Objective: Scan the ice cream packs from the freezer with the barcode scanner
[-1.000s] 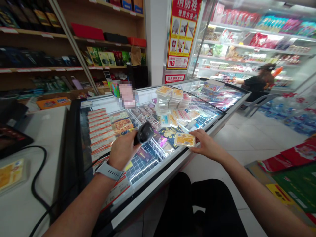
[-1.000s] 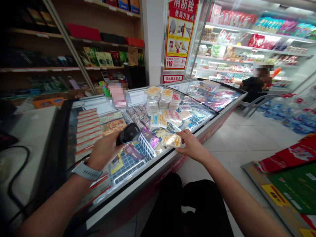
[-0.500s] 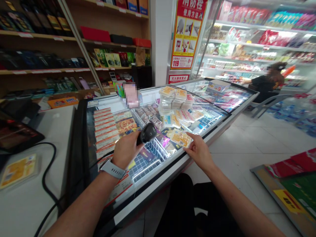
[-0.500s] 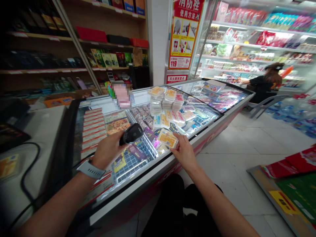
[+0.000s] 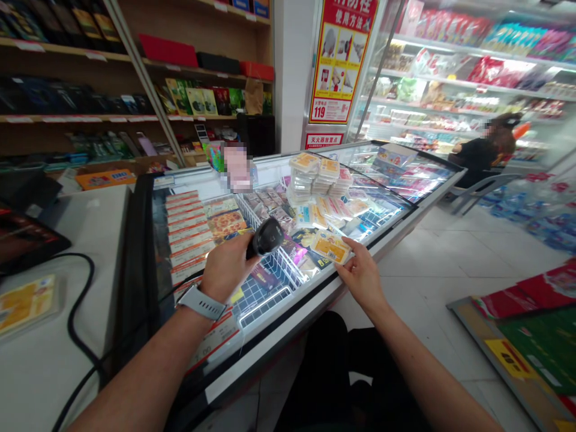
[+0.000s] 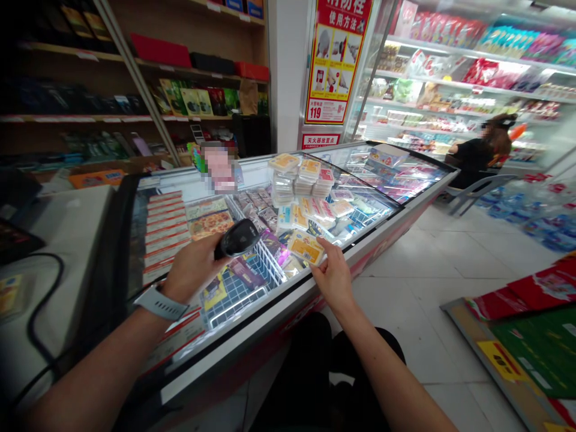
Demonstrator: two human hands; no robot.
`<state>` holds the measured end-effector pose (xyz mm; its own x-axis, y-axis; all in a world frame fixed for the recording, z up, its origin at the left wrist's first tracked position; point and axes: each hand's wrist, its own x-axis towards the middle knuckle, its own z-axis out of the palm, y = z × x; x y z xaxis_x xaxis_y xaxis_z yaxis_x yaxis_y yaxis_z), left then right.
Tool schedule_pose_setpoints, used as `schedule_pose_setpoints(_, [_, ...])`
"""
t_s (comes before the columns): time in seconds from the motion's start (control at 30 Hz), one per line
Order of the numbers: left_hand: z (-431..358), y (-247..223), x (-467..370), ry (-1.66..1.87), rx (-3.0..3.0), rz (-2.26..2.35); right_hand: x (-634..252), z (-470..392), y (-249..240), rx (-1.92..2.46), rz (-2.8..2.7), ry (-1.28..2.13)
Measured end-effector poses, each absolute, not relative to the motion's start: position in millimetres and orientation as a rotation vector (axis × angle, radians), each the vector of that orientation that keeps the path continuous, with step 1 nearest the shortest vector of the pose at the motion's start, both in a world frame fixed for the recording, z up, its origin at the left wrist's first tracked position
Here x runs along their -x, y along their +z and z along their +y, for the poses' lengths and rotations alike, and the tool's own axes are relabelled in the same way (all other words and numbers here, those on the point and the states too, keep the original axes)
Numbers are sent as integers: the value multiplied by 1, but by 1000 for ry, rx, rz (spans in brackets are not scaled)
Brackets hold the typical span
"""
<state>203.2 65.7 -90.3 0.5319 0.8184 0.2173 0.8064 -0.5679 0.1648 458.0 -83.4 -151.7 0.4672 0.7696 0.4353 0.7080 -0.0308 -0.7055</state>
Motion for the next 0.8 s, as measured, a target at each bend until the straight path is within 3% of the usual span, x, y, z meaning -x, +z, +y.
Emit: schedule_pose_setpoints(0.8, [67, -90, -201, 440, -2701, 1462, -456, -69, -145, 1780, -1184, -22])
